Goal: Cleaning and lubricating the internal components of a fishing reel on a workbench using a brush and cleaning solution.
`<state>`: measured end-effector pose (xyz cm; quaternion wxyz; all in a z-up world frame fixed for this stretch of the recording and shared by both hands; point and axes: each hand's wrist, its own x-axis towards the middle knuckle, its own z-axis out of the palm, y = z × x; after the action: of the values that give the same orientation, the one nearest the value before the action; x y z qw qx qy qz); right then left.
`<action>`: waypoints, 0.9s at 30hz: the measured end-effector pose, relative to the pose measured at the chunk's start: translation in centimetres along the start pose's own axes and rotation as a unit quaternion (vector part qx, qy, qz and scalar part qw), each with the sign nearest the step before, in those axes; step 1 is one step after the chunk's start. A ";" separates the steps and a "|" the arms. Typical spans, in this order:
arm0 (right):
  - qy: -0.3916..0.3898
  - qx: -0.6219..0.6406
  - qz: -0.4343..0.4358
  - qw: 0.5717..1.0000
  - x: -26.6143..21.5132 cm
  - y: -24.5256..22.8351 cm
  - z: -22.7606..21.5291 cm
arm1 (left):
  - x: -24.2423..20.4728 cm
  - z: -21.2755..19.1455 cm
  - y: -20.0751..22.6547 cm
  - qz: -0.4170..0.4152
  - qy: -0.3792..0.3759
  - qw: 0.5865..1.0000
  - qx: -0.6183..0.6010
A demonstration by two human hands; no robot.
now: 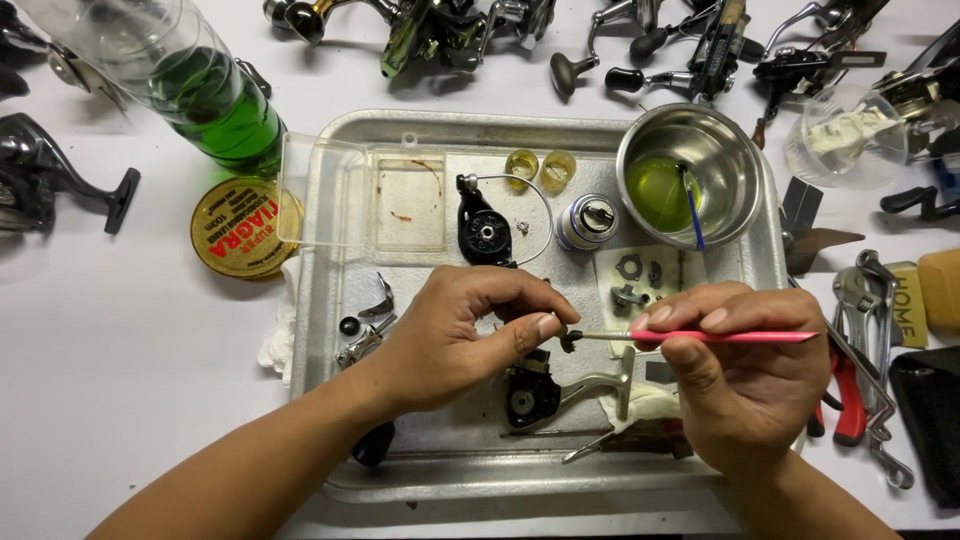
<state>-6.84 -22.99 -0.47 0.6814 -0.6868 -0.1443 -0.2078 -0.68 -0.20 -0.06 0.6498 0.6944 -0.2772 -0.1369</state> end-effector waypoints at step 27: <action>-0.013 0.014 0.013 1.000 -0.4 0.0 -0.2 | -0.2 0.2 -0.5 -0.063 -0.007 0.990 -0.124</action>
<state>-7.22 -23.11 -0.61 0.6918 -0.6816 -0.1473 -0.1874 -0.84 -0.25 -0.57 0.7190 0.6238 -0.2180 -0.2155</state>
